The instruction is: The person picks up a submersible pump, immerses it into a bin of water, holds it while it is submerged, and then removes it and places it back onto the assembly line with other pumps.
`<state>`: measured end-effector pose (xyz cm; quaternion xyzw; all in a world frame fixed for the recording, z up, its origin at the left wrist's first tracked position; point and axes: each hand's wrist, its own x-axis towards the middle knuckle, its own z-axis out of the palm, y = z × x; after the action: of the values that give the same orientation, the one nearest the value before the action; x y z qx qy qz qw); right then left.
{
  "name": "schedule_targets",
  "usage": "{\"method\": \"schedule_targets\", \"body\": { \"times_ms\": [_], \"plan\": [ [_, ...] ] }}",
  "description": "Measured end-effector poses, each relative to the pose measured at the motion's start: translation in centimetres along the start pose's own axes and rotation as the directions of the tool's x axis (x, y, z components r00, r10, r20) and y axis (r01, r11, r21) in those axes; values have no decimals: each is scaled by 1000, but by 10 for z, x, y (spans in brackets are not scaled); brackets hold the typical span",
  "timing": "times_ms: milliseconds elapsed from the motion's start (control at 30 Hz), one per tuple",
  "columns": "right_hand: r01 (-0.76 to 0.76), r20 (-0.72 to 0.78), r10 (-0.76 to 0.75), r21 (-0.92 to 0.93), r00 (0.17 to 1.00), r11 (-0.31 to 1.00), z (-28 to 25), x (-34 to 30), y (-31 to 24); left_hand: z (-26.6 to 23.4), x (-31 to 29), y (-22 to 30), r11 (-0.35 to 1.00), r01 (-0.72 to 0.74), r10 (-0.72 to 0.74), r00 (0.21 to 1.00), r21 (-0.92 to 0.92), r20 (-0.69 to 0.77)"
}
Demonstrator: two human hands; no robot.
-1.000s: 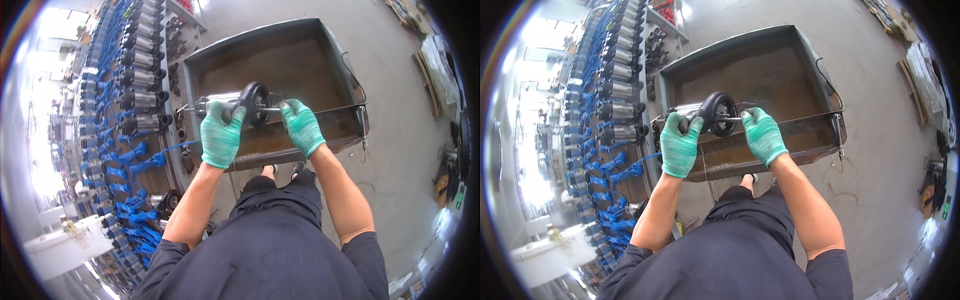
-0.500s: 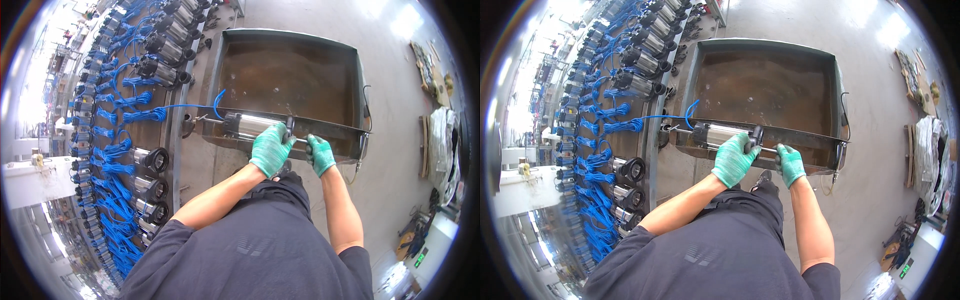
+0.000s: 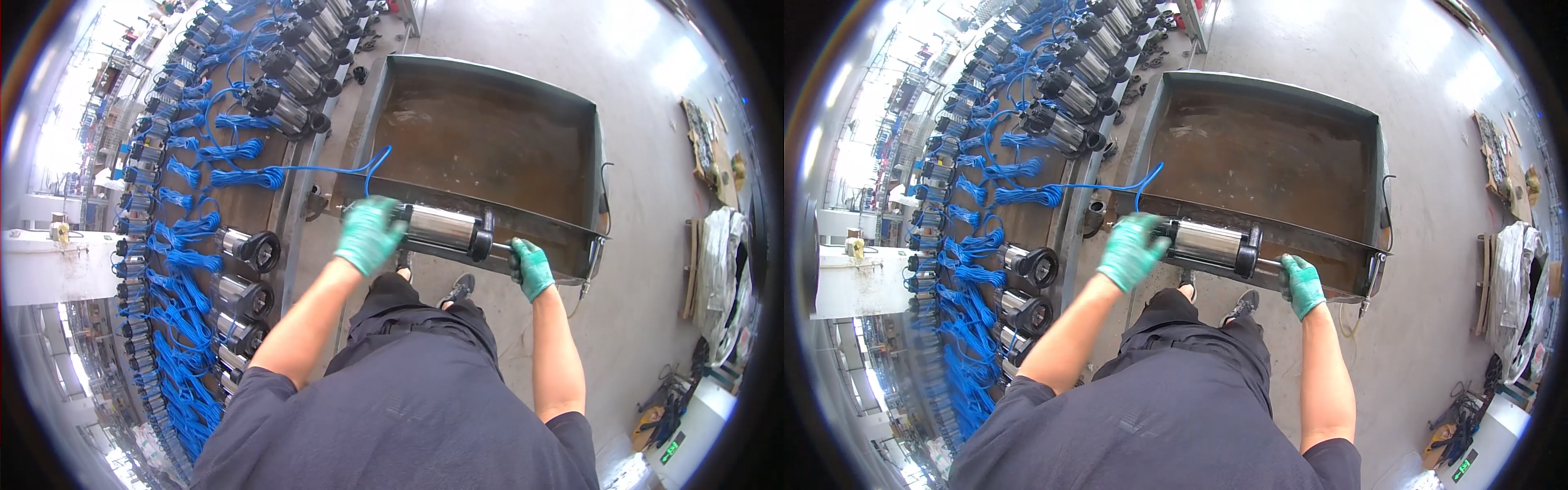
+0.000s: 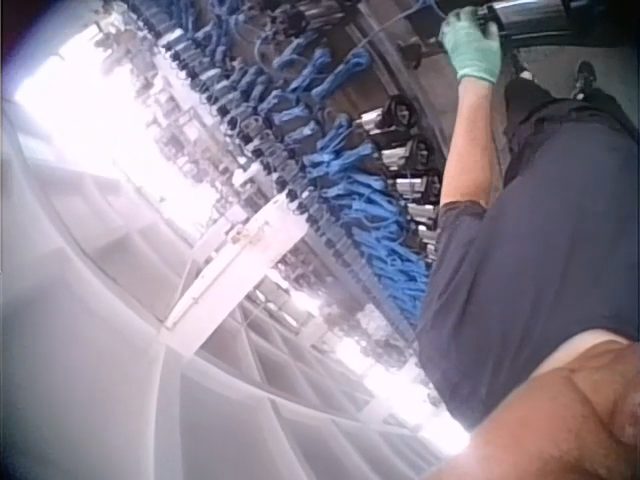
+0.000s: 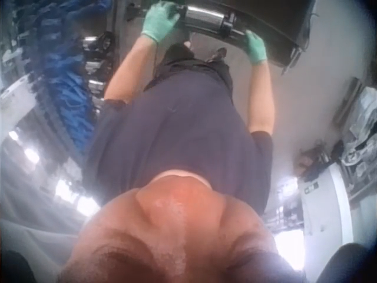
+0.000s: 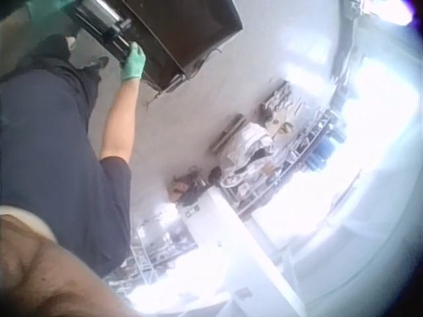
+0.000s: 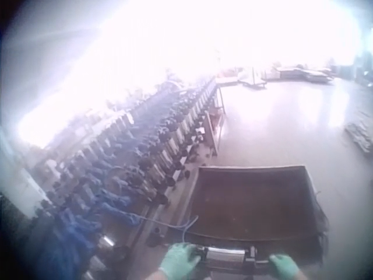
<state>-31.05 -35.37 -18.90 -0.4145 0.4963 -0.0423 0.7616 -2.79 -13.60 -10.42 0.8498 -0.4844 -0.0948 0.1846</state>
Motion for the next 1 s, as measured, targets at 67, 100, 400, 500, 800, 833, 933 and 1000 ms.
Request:
{"method": "schedule_targets", "body": {
  "times_ms": [67, 100, 400, 500, 800, 833, 933, 1000],
  "plan": [
    [-1, 8, 1, -18, 1000, 1000, 1, -3, -6, -13, -5, -63, 971, 69, -83, 995, 228, 52],
    [-1, 30, 1, -13, 1000, 1000, 1, -4, -8, -18, -7, -86, 973, 46, -69, 993, 227, 96],
    [153, 57, -163, 149, 985, 977, -3, -1, 14, 12, 9, -184, 935, -118, 200, 955, -334, 222],
    [264, 99, -287, 197, 953, 944, -7, 0, 26, 9, 27, -163, 838, 425, -194, 820, -344, 539],
    [63, 205, -78, 81, 976, 995, -4, -15, -20, 24, 4, -184, 805, 169, -27, 968, -569, 249],
    [9, 250, -19, 40, 968, 999, -11, -17, -25, 6, 5, -179, 940, -127, 200, 957, -316, 209],
    [110, 298, -26, -270, 954, 956, -11, -17, -37, -12, 10, -173, 935, -353, 347, 884, -39, 312],
    [134, 236, -20, -477, 971, 869, 1, -18, -48, -11, 12, -179, 955, -189, 265, 890, -229, 372]
  ]
}}
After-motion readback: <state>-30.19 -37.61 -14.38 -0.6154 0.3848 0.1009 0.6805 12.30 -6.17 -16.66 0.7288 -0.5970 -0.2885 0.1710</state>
